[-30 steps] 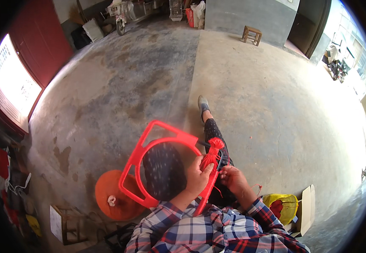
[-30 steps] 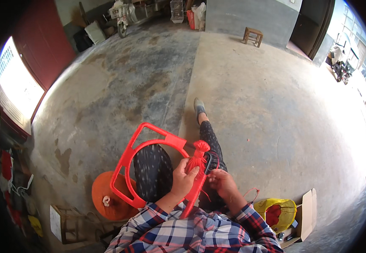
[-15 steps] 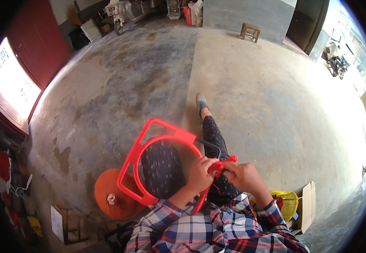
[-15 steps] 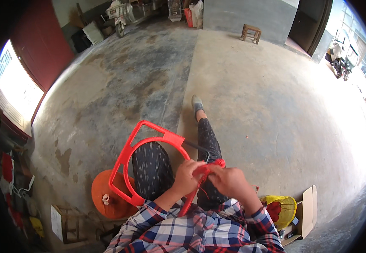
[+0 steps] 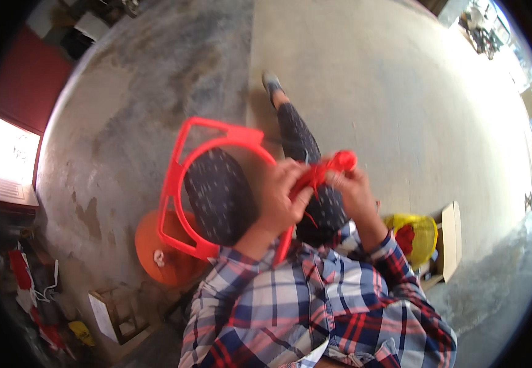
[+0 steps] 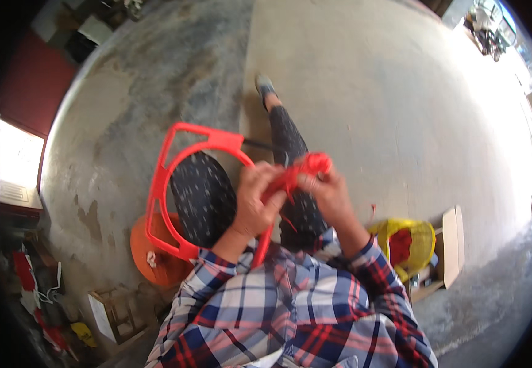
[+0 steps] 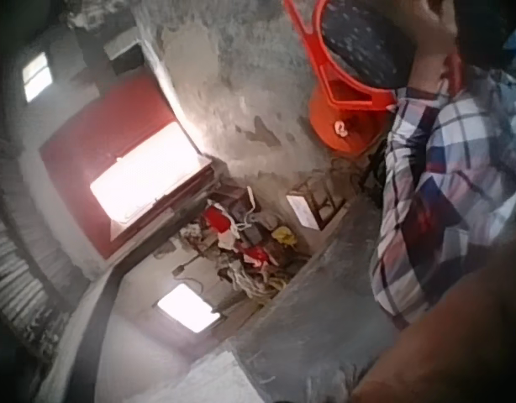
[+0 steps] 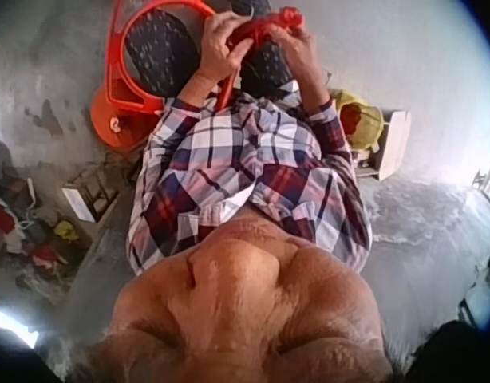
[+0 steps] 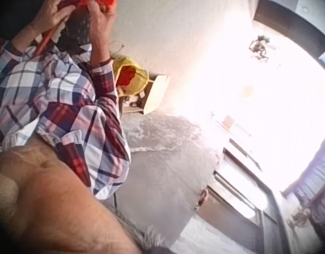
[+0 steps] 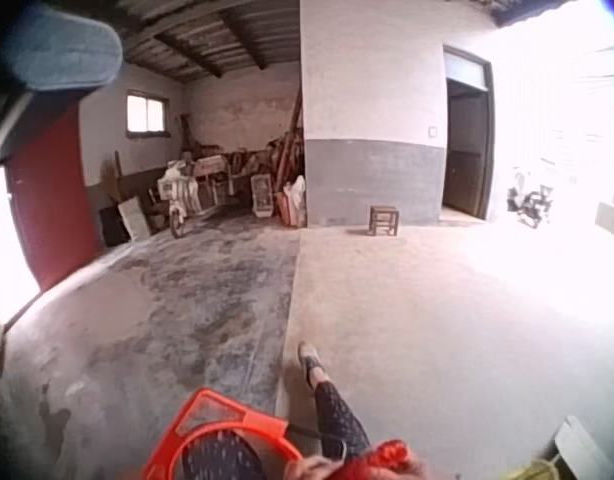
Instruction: The recorder is weaving a stool seat by wrapping red plastic string around a red plastic frame.
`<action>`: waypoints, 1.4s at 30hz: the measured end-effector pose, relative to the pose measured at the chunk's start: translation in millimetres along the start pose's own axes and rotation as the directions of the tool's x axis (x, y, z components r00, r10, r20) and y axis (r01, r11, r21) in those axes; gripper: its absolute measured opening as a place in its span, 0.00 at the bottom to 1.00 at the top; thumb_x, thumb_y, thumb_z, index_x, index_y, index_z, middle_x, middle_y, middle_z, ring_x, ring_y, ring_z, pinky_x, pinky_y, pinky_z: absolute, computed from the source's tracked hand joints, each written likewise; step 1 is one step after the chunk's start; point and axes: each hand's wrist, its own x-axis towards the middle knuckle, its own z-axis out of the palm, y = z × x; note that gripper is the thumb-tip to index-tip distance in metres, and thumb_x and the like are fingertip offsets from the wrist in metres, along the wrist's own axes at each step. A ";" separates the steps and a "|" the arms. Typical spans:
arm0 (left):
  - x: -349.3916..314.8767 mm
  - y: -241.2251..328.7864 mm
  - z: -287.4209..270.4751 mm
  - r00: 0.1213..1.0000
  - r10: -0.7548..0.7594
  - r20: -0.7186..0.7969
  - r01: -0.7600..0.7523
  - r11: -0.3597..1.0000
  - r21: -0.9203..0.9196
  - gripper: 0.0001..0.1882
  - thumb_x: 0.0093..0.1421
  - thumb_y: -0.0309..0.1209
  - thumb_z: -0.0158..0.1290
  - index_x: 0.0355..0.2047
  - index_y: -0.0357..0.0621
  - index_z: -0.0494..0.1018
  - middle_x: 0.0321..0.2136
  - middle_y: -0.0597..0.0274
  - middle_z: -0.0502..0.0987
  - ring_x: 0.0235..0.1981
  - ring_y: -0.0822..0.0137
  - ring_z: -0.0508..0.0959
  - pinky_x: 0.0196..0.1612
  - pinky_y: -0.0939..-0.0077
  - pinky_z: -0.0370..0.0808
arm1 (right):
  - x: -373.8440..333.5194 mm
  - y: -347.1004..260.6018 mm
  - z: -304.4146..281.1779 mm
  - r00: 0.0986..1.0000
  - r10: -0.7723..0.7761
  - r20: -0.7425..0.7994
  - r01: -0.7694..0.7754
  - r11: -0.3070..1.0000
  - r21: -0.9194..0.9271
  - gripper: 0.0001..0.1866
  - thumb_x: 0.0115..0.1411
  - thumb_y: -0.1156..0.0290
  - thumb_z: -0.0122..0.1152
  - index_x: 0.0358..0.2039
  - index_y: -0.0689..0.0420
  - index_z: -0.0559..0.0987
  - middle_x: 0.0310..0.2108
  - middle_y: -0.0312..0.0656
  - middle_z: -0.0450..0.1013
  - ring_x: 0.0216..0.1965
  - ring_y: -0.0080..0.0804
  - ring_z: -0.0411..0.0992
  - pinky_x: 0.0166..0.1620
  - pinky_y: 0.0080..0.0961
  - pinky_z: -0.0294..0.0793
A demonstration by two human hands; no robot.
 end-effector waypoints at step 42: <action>-4.3 -29.6 -5.1 0.368 -0.682 0.632 0.807 -0.104 -0.582 0.09 0.60 0.34 0.52 0.34 0.42 0.69 0.24 0.53 0.77 0.22 0.62 0.78 0.30 0.67 0.75 | -12.2 26.6 -22.6 0.910 0.408 0.080 -0.414 0.906 0.092 0.06 0.56 0.73 0.65 0.26 0.58 0.76 0.19 0.36 0.73 0.21 0.23 0.70 0.28 0.21 0.70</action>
